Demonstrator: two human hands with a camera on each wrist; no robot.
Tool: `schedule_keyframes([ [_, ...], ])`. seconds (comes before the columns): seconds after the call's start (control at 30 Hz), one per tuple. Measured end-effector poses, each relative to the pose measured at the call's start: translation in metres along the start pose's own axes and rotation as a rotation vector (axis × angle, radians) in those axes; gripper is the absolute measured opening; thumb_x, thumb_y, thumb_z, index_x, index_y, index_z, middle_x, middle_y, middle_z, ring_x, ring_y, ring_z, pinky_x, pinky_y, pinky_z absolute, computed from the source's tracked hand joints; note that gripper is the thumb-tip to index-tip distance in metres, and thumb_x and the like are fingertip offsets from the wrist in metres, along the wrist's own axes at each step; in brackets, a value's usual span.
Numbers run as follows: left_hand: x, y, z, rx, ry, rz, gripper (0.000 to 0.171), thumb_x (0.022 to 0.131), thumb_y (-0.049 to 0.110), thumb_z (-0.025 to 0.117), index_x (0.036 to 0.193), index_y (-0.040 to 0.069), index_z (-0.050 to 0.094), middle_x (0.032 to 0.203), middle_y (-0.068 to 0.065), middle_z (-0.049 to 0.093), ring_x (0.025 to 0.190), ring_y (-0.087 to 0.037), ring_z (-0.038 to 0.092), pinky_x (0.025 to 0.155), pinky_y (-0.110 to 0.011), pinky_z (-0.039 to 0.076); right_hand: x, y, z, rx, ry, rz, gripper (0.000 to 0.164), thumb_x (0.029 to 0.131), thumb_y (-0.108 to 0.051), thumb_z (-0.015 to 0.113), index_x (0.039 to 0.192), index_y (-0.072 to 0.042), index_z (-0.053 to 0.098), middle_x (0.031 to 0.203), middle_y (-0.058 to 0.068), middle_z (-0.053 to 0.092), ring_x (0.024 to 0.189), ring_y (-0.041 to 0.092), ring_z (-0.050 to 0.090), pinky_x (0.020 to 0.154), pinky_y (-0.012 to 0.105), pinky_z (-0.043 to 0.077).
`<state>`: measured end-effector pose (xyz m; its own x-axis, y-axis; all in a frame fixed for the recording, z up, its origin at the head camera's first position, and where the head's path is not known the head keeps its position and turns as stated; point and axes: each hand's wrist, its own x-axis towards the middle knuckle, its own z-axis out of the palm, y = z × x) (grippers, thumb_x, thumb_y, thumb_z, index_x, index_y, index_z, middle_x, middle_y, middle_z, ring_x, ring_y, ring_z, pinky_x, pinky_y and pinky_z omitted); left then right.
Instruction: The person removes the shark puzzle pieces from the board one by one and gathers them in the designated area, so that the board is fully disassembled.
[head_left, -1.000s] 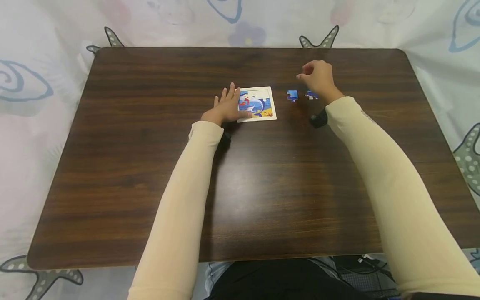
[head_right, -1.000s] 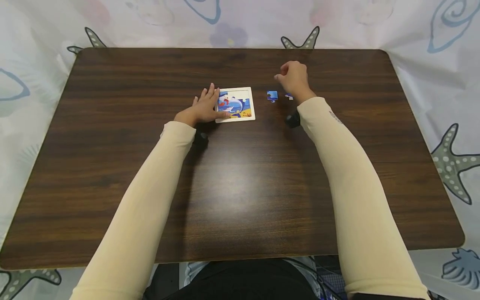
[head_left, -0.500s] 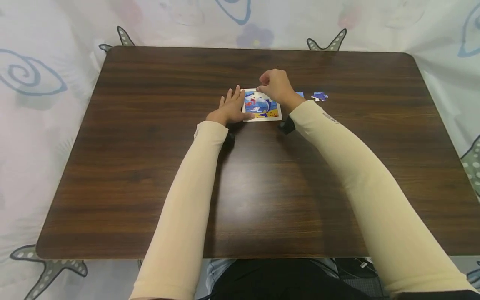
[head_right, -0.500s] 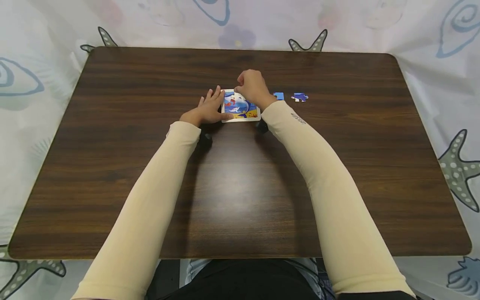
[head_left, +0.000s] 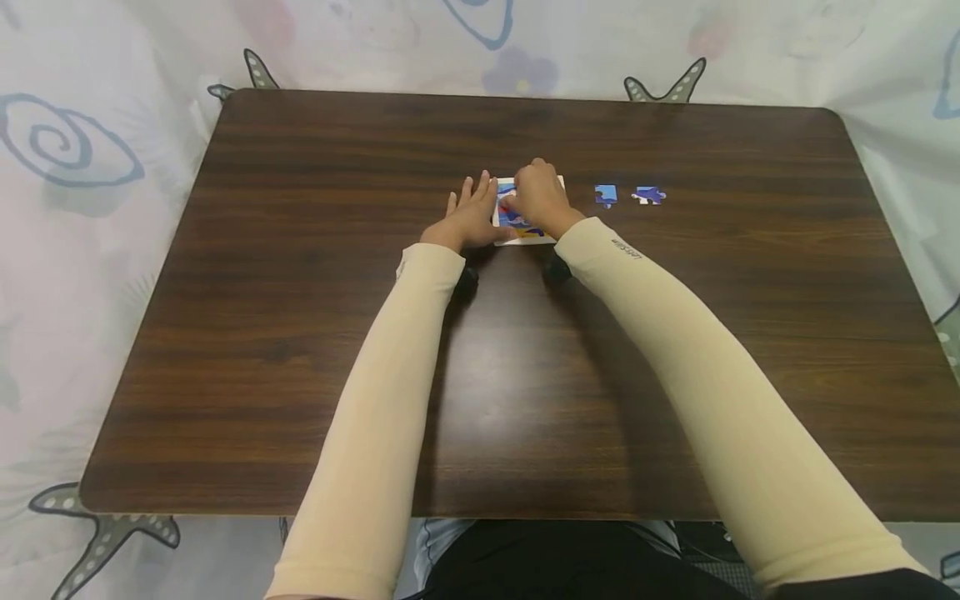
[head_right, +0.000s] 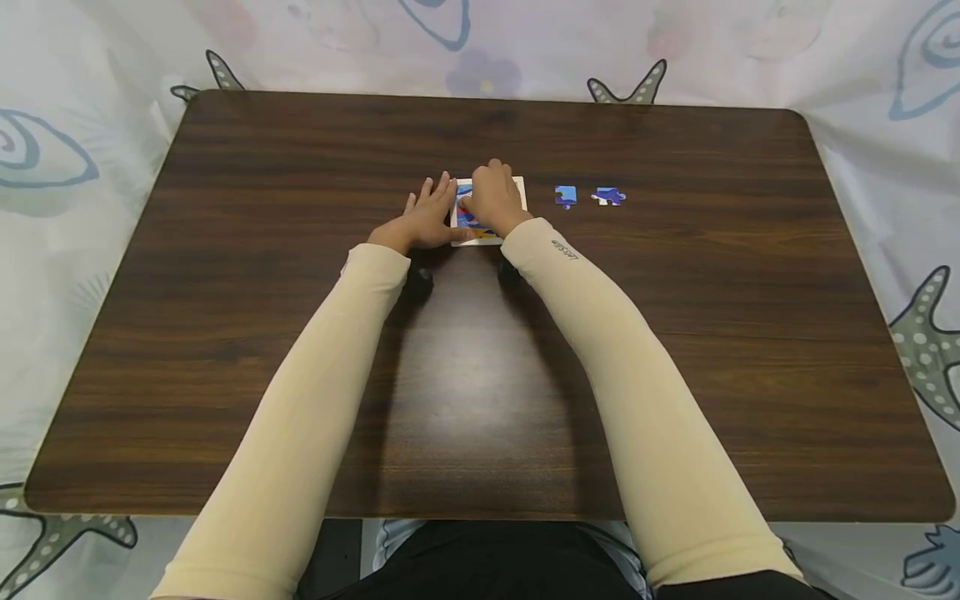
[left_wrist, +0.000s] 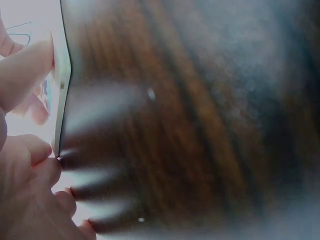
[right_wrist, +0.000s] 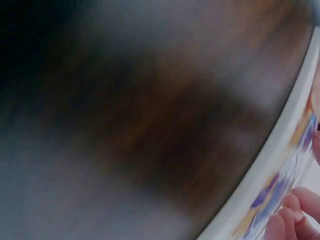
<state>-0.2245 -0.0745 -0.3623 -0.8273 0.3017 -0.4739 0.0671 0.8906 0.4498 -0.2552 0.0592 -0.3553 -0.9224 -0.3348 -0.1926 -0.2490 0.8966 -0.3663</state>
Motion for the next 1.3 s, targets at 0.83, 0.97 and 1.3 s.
schedule_keyframes([
  [0.83,-0.002,0.018,-0.001,0.029,-0.053,-0.068,0.098,0.093,0.048,0.051,0.150,0.007,-0.018,0.156,-0.008,-0.030,0.147,-0.026,-0.024,0.122,-0.046,-0.012,-0.001,0.003,0.005,0.335,0.127,0.240,0.029,0.089,-0.021,0.064,0.109,0.000,0.069,0.120,0.013,0.068,0.114,0.029,0.059,0.104,0.035,0.043],
  [0.97,-0.002,0.019,-0.002,0.037,-0.053,-0.068,0.098,0.093,0.050,0.051,0.150,0.007,-0.017,0.156,-0.008,-0.029,0.147,-0.026,-0.024,0.122,-0.046,-0.011,-0.002,0.005,0.008,0.376,0.217,0.221,0.022,0.089,-0.014,0.065,0.105,0.000,0.070,0.112,0.015,0.070,0.107,0.027,0.063,0.098,0.036,0.048],
  [1.3,-0.003,0.020,-0.002,0.045,-0.048,-0.080,0.099,0.093,0.050,0.051,0.150,0.007,-0.017,0.157,-0.009,-0.028,0.147,-0.026,-0.024,0.122,-0.046,-0.011,-0.006,0.006,-0.004,0.481,0.301,0.132,0.022,0.092,-0.008,0.058,0.109,0.001,0.069,0.106,0.017,0.071,0.079,0.013,0.059,0.072,0.020,0.048],
])
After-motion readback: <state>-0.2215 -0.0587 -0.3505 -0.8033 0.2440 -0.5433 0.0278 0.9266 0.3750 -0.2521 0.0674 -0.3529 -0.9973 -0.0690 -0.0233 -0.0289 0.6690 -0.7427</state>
